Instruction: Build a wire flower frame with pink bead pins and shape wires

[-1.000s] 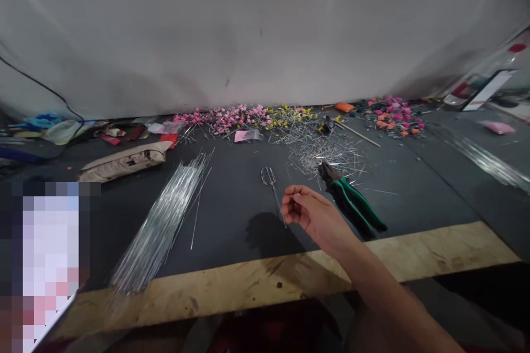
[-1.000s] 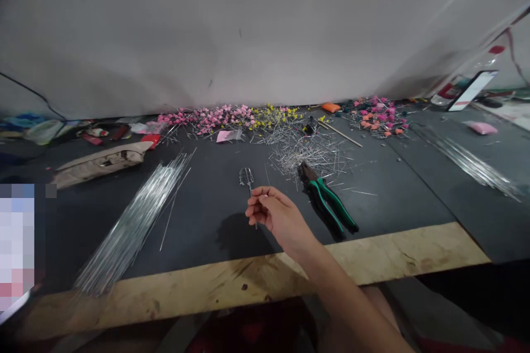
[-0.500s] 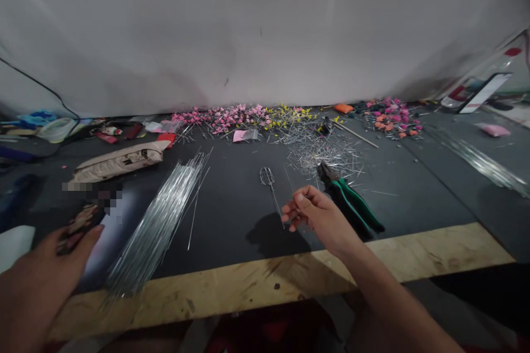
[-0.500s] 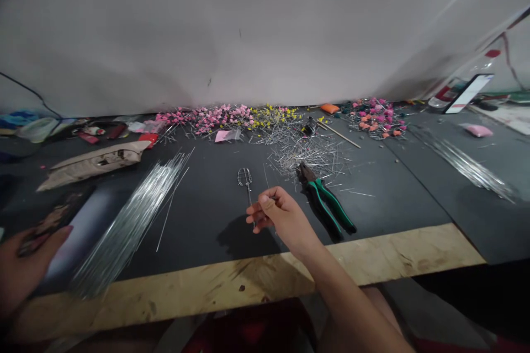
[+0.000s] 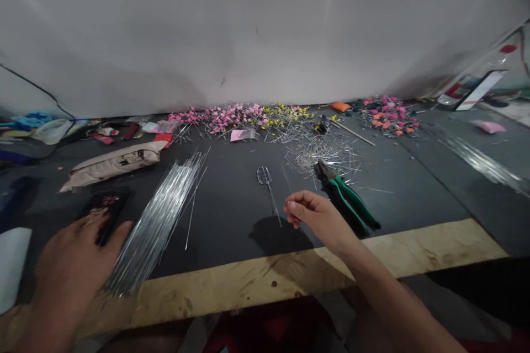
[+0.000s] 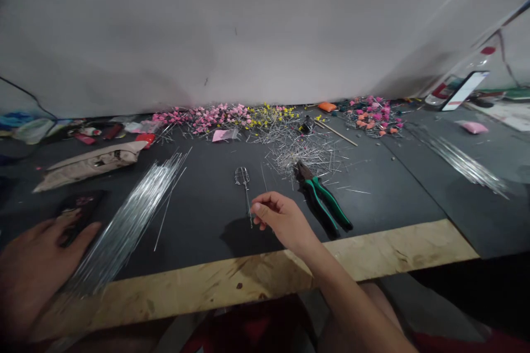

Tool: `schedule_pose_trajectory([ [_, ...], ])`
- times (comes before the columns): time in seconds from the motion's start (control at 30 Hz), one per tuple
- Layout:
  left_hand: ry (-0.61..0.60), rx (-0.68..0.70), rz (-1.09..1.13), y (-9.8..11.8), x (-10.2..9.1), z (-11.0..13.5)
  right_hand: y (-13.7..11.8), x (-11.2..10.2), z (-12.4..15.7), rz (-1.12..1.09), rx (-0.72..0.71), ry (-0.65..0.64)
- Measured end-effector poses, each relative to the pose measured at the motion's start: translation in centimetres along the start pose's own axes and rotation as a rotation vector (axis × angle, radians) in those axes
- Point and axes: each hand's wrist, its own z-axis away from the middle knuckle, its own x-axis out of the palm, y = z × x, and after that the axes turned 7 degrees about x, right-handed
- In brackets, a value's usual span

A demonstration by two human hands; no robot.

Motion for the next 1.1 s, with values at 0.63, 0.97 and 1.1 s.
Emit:
schedule_pose_trajectory([
  [0.63, -0.1, 0.776, 0.455, 22.5, 2.7, 0.5, 0.9, 0.4, -4.0, 0.429, -0.066, 0.022],
  [0.97, -0.087, 0.838, 0.535, 21.9, 2.7, 0.3, 1.2, -0.3, -4.1, 0.294, 0.046, -0.022],
  [1.1, -0.09, 0.838, 0.56, 21.6, 3.1, 1.0, 0.7, -0.5, -3.7, 0.373, 0.056, 0.026],
])
